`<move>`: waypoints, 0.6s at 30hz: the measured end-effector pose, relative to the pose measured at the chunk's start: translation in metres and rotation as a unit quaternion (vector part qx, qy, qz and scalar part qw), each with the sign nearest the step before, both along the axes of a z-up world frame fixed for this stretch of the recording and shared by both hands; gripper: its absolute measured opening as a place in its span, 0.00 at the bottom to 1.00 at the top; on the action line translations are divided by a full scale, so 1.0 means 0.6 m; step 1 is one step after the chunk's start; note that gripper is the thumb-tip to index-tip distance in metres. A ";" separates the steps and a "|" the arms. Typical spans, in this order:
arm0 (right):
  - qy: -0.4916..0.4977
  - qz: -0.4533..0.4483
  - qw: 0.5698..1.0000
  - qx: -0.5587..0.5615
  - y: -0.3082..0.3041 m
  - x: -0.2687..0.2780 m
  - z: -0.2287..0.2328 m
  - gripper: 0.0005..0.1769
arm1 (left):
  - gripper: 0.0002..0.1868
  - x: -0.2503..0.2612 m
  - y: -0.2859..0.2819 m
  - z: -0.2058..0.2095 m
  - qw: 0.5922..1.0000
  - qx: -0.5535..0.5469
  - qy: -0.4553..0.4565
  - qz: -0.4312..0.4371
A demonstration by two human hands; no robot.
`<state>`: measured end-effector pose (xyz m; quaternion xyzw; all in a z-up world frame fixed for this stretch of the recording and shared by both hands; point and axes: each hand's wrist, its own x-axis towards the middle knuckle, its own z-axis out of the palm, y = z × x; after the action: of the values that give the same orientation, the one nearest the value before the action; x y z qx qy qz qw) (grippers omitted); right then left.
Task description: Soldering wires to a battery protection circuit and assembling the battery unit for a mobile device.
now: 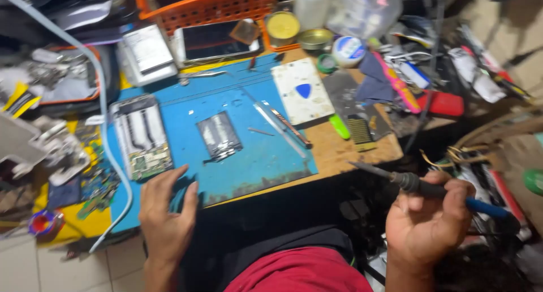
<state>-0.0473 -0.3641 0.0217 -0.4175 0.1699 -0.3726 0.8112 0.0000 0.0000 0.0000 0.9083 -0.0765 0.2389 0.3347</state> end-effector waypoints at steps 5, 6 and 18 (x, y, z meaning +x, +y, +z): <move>0.044 -0.016 0.987 -0.155 0.095 0.028 0.009 0.13 | 0.17 0.004 0.004 0.014 1.000 -0.017 0.019 0.003; 0.045 -0.031 0.979 -0.196 0.111 0.032 0.010 0.15 | 0.18 0.005 0.004 0.016 1.000 -0.021 0.022 -0.002; -0.079 -0.034 0.940 -0.330 0.125 0.093 -0.052 0.16 | 0.18 0.051 -0.013 0.032 0.996 -0.009 0.059 -0.061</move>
<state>0.0087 -0.2891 -0.0094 -0.6245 -0.0132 -0.4671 0.6258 0.0305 -0.0080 0.0192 0.9112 -0.1099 0.1650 0.3610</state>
